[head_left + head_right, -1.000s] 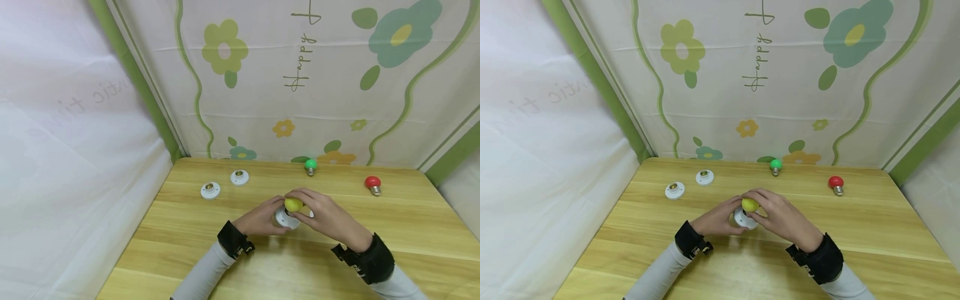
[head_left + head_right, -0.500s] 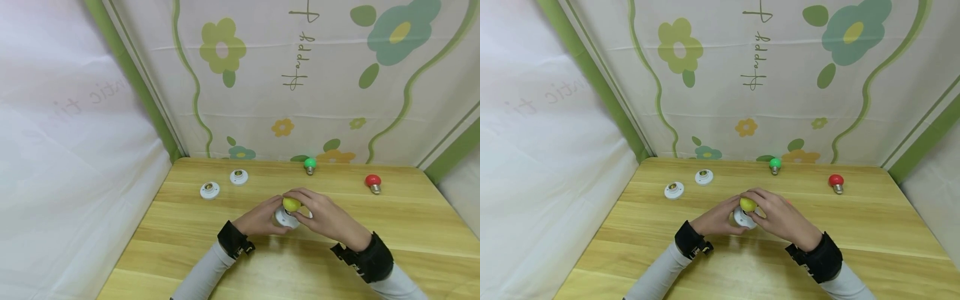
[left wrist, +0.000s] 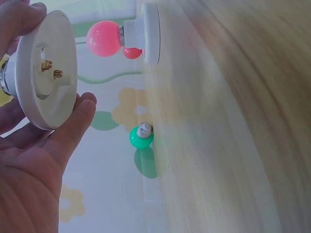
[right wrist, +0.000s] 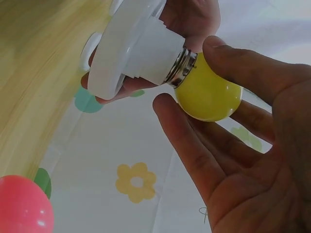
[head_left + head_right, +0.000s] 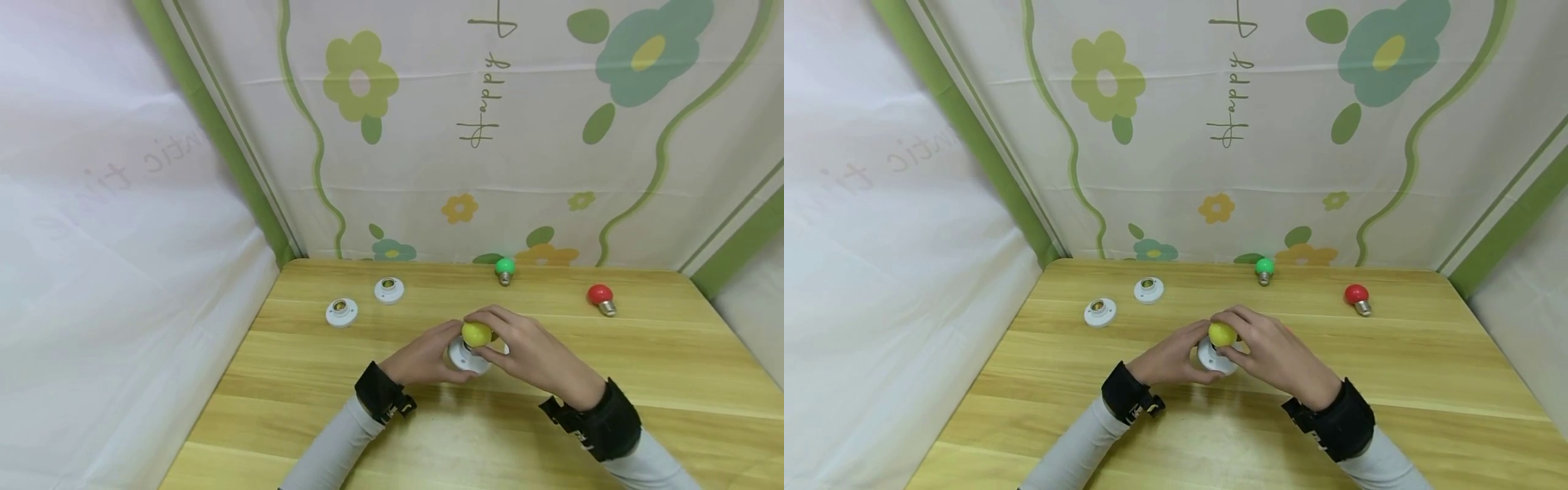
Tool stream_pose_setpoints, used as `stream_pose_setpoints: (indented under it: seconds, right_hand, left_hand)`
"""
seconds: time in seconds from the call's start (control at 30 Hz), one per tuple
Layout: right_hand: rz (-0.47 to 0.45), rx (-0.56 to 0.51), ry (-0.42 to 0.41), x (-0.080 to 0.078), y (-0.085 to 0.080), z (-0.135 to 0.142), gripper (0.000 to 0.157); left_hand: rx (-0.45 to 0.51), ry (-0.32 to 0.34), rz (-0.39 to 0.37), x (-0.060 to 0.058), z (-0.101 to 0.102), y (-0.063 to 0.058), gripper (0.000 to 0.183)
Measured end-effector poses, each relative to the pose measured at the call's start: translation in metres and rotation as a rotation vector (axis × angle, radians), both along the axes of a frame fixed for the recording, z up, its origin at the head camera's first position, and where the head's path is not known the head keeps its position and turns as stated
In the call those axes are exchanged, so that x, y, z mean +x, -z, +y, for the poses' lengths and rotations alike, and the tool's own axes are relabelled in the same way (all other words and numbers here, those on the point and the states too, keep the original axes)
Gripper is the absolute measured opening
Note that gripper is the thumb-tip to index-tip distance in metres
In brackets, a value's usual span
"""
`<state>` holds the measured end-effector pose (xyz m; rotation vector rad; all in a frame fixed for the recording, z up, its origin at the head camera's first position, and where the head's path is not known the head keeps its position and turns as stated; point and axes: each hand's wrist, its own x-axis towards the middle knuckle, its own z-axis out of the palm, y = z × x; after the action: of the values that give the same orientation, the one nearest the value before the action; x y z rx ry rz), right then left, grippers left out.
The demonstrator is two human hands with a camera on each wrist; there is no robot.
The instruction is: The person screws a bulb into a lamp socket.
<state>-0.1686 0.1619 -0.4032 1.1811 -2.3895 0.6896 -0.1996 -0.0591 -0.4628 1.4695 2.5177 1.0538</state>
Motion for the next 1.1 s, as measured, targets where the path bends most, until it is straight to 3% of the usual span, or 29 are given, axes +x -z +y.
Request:
stream_pose_setpoints:
  seconds: [0.23,0.5,0.8,1.1]
  right_hand:
    - [-0.002,0.004,0.027,0.0,0.002,0.001,0.05]
    - [-0.079,0.061,0.047,0.003,-0.004,0.006,0.079]
    - [-0.076,0.106,-0.043,0.005,-0.009,0.011,0.058]
    - [-0.064,0.027,-0.029,0.005,-0.008,0.009,0.05]
  left_hand:
    - [0.015,0.015,0.022,0.0,0.001,0.001,0.067]
    - [0.006,-0.006,0.033,0.002,0.001,0.0,0.068]
    - [0.024,0.013,0.032,0.002,0.001,-0.002,0.076]
    - [0.016,0.005,0.046,0.003,0.003,-0.003,0.072]
